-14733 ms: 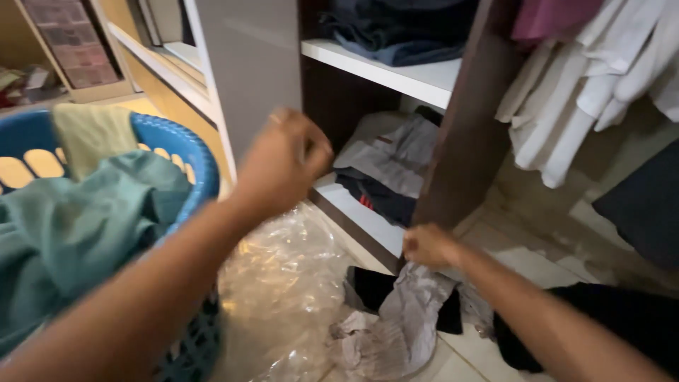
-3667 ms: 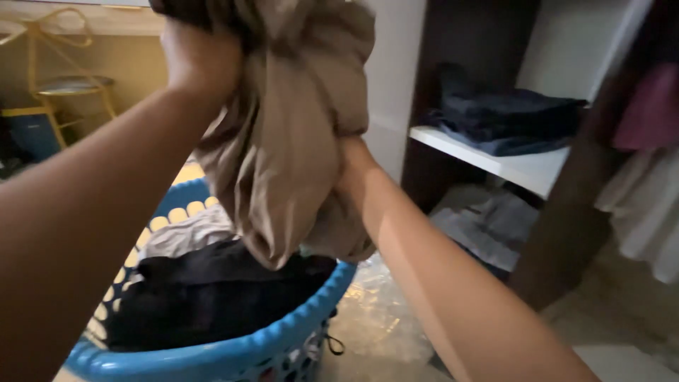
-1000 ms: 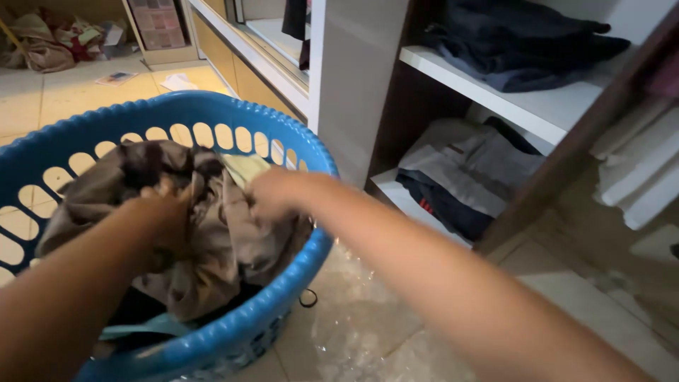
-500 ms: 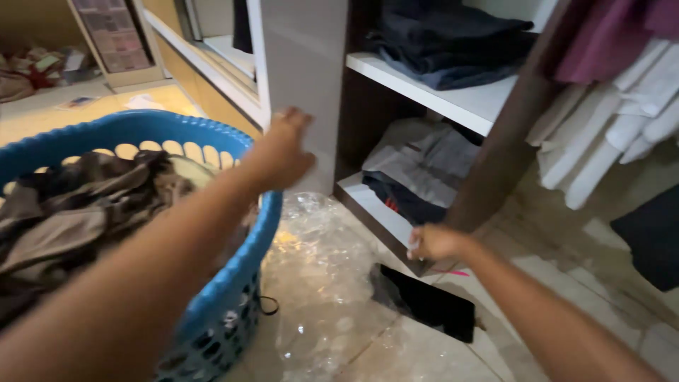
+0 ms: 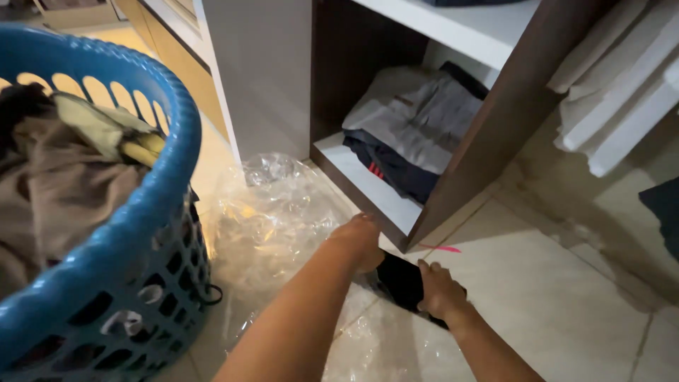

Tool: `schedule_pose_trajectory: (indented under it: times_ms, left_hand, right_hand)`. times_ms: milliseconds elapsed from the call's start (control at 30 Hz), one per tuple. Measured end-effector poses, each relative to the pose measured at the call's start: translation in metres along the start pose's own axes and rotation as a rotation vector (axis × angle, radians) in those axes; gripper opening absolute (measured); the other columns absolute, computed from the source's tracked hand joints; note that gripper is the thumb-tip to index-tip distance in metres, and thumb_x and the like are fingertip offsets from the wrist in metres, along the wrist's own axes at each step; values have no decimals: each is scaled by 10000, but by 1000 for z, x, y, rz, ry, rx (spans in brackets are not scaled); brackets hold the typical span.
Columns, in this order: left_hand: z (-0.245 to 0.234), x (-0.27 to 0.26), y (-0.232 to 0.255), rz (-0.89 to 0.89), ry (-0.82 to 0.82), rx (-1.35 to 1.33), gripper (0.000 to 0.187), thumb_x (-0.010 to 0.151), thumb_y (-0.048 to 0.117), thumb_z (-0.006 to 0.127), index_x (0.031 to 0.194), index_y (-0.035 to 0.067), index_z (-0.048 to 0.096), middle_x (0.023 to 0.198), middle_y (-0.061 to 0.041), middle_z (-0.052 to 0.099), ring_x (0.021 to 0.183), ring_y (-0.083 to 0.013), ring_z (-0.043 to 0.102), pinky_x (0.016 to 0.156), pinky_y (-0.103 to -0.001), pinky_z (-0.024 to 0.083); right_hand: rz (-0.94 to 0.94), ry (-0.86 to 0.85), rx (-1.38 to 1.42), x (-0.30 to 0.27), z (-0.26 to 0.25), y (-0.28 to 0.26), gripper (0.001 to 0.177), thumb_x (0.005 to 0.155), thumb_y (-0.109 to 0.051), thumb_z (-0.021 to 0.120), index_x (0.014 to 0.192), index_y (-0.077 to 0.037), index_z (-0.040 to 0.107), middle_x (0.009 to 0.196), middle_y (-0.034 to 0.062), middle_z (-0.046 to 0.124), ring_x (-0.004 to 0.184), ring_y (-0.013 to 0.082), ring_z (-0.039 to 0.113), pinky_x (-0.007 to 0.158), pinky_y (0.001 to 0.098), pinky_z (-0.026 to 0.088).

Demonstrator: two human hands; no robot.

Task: The recorder clears several items of clothing from the closet and the floor, placing them into a laundry basket, and disposes of plastic waste.

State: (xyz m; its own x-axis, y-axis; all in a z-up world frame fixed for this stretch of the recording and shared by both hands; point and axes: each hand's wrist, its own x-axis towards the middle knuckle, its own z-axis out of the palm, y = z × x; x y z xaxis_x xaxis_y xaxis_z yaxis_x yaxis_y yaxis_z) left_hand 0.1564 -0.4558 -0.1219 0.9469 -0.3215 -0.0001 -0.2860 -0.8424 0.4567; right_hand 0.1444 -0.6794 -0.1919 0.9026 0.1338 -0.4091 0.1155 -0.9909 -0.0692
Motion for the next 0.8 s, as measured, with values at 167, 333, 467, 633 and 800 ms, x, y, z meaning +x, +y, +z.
schedule_pose_trajectory:
  times_ms: [167,333,467,633,800]
  left_hand:
    - [-2,-13,-18,-169,-155,54,472,821,230,684,1265,70,692,1314,-215,666,1292,-359,591,1054,-428,512]
    - [3,5,-55,-194,-108,-4,439,855,286,656,1216,43,717,1288,-237,680,1257,-383,618,1043,-437,519]
    - [5,12,-79,-243,-67,-58,442,890,341,626,1167,16,742,1262,-259,695,1222,-406,645,1032,-446,526]
    - [-1,27,-69,-393,141,-339,611,912,434,643,1300,-35,591,1280,-304,648,1211,-430,617,1023,-446,505]
    - [-68,7,-8,-552,271,-789,674,903,473,711,1312,-33,537,1184,-264,683,1038,-388,680,852,-467,567]
  right_hand:
    - [-22,90,-52,4,0,3,569,738,-240,897,1230,-129,635,1341,96,558,1345,312,500,1090,412,494]
    - [-321,324,55,32,-12,15,454,751,-258,846,1104,-64,636,1303,165,546,1243,380,520,999,457,494]
    - [-219,269,151,22,-57,-27,460,914,-385,702,1178,-25,590,1248,177,567,1174,392,580,966,486,493]
    - [-261,685,489,79,-54,-55,451,898,-339,728,1168,-3,596,1198,222,577,1100,402,593,939,468,488]
    - [-168,787,1369,106,-76,-99,314,949,-212,694,1178,-21,595,1157,150,634,1017,281,614,889,399,503]
